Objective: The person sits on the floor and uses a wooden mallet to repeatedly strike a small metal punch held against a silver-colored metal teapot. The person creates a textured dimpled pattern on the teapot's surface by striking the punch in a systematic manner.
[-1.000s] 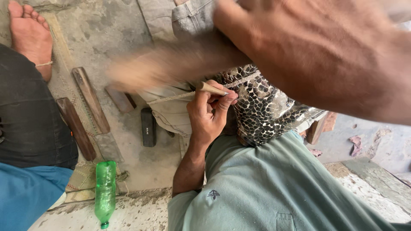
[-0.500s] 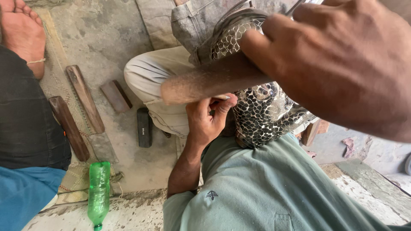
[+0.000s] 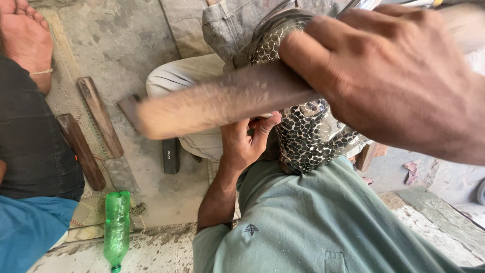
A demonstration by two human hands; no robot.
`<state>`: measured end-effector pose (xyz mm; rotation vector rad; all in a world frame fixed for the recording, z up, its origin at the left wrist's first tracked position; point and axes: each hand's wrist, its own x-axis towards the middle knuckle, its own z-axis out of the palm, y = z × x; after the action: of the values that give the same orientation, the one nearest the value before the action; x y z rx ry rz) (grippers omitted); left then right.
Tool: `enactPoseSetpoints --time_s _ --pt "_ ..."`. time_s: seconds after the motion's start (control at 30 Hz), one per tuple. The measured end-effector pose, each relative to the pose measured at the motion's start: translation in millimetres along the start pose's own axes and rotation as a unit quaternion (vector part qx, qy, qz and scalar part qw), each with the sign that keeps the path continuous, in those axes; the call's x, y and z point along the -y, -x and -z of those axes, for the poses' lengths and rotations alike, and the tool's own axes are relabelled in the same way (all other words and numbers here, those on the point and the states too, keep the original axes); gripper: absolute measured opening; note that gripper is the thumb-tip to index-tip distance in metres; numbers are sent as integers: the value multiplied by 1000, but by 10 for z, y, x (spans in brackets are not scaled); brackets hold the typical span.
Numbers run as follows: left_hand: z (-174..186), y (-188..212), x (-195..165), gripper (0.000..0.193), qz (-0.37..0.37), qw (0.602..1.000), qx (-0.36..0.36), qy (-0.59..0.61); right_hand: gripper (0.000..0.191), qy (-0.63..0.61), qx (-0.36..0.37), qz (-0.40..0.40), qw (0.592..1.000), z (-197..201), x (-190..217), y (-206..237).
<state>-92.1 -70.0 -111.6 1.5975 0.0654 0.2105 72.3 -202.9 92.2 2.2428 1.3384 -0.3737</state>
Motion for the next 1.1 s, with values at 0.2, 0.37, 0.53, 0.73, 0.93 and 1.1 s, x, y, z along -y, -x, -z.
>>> enactPoseSetpoints --time_s 0.2,0.37,0.53,0.73,0.93,1.1 --pt "-7 0 56 17 -12 1000 10 -13 14 -14 -17 -25 999 78 -3 48" --pt "-19 6 70 18 -15 999 13 39 22 -20 -77 -12 997 113 -7 38" --pt "7 -3 50 17 -35 999 23 15 20 12 -63 -12 998 208 17 40" --pt "-2 -14 32 18 -16 1000 17 -17 23 -28 -94 -22 995 287 64 -16" --pt "-4 10 108 19 -23 999 31 37 36 -92 -124 -28 988 147 27 136" --pt "-6 47 195 22 -87 992 17 -86 27 77 -72 7 994 142 70 177"
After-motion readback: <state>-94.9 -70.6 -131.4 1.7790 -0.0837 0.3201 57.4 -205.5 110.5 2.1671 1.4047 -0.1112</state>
